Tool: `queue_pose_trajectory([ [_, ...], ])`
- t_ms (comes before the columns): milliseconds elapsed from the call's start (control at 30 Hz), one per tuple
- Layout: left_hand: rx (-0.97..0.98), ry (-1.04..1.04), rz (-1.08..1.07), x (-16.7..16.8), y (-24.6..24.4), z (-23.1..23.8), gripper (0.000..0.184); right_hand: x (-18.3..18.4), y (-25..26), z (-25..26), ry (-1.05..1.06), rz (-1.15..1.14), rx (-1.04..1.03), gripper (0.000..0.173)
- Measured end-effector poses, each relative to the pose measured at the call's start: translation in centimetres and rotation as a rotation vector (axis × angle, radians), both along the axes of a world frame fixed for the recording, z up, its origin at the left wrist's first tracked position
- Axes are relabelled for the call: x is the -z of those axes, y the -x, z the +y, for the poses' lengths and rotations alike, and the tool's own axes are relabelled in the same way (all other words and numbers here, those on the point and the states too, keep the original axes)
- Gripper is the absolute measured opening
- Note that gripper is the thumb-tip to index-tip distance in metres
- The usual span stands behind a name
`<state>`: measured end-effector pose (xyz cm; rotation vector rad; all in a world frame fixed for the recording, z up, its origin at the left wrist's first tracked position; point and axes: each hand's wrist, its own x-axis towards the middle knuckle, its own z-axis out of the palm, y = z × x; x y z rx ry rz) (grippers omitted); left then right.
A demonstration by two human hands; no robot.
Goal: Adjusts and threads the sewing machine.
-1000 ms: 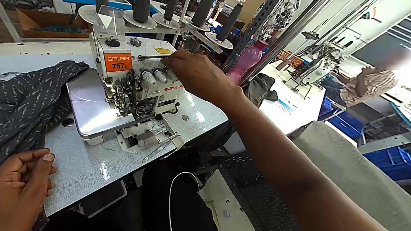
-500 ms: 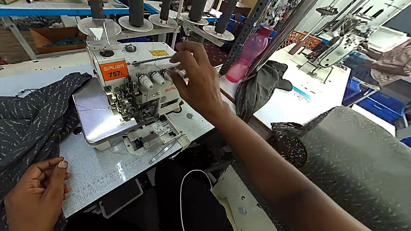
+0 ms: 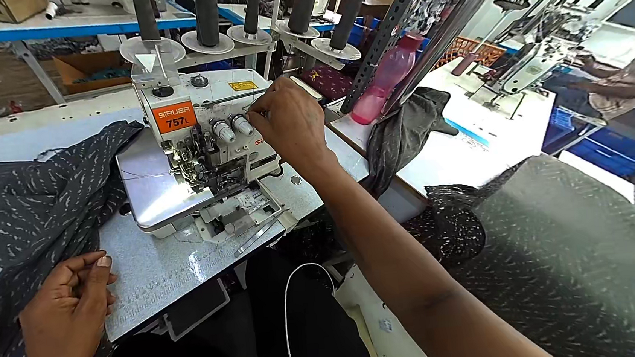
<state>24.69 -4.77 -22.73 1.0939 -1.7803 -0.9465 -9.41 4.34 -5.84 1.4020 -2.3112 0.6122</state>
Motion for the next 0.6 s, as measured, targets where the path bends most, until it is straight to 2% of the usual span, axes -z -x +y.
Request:
queue_pose_trajectory([
  [200,-0.002,-0.009,0.012,0.0,0.0,0.0,0.026,-1.1,-0.3,-0.6,-0.077,-0.066,0.049,0.012],
  [433,0.009,0.032,-0.031,-0.1,0.1,0.0,0.026,1.8,1.1,0.2,0.248,-0.056,-0.136,0.012],
  [600,0.0,0.039,0.001,-0.3,0.4,0.3,0.021,3.5,1.5,3.2,0.462,-0.198,-0.185,0.01],
])
